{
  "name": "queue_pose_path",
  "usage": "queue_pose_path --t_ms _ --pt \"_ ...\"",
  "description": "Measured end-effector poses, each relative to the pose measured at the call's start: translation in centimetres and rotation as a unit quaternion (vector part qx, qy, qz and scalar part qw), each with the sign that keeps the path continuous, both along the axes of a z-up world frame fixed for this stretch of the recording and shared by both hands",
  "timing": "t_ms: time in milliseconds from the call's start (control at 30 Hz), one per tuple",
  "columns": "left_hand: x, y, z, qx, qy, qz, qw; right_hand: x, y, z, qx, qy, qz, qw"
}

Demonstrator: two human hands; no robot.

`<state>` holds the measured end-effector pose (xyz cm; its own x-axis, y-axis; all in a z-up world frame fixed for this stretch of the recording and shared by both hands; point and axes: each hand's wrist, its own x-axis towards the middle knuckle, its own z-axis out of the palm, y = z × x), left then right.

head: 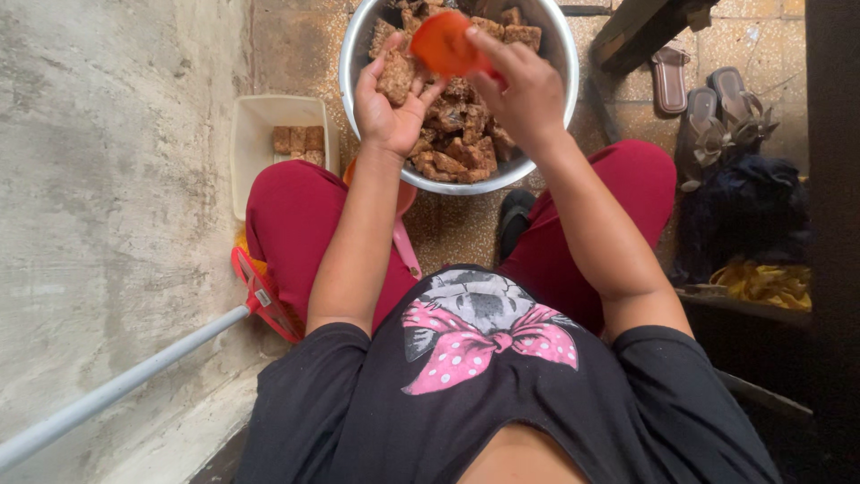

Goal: The person sits on the floor and uses a red plastic scoop to transfer brown, cube-shaped food blocks from a large metal bowl into a white plastic container. The person repeatedly scoops the blocks and places them into the container.

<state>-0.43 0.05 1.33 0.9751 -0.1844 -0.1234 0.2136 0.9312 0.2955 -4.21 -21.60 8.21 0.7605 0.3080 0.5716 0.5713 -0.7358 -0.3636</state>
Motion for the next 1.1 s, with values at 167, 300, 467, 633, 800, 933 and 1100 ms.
queue_pose_path --t_ms 167,300,467,633,800,933,1100 --pt "-0.4 -0.1 1.2 0.045 0.072 0.045 0.995 -0.6 0.0 0.2 0.017 -0.004 0.018 1.0" --pt "-0.4 0.0 1.2 0.011 -0.008 0.035 0.999 -0.6 0.5 0.5 -0.009 0.002 0.021 1.0" --pt "0.0 0.5 -0.1 -0.017 -0.028 0.007 0.999 -0.4 0.1 1.3 0.052 -0.001 -0.003 0.999" --pt "0.4 0.0 -1.2 -0.005 -0.006 0.033 0.999 -0.5 0.8 0.8 0.007 0.018 0.037 0.999" --pt "0.1 0.1 -0.7 -0.031 -0.03 -0.005 0.999 0.0 0.6 0.5 0.012 -0.008 -0.004 1.0" --pt "-0.2 -0.2 0.2 0.029 -0.007 0.009 1.0 -0.1 0.5 0.3 0.011 0.018 0.029 0.999" --pt "-0.8 -0.6 0.9 0.057 -0.007 0.019 0.998 0.2 0.2 0.7 0.005 -0.012 -0.01 1.0"
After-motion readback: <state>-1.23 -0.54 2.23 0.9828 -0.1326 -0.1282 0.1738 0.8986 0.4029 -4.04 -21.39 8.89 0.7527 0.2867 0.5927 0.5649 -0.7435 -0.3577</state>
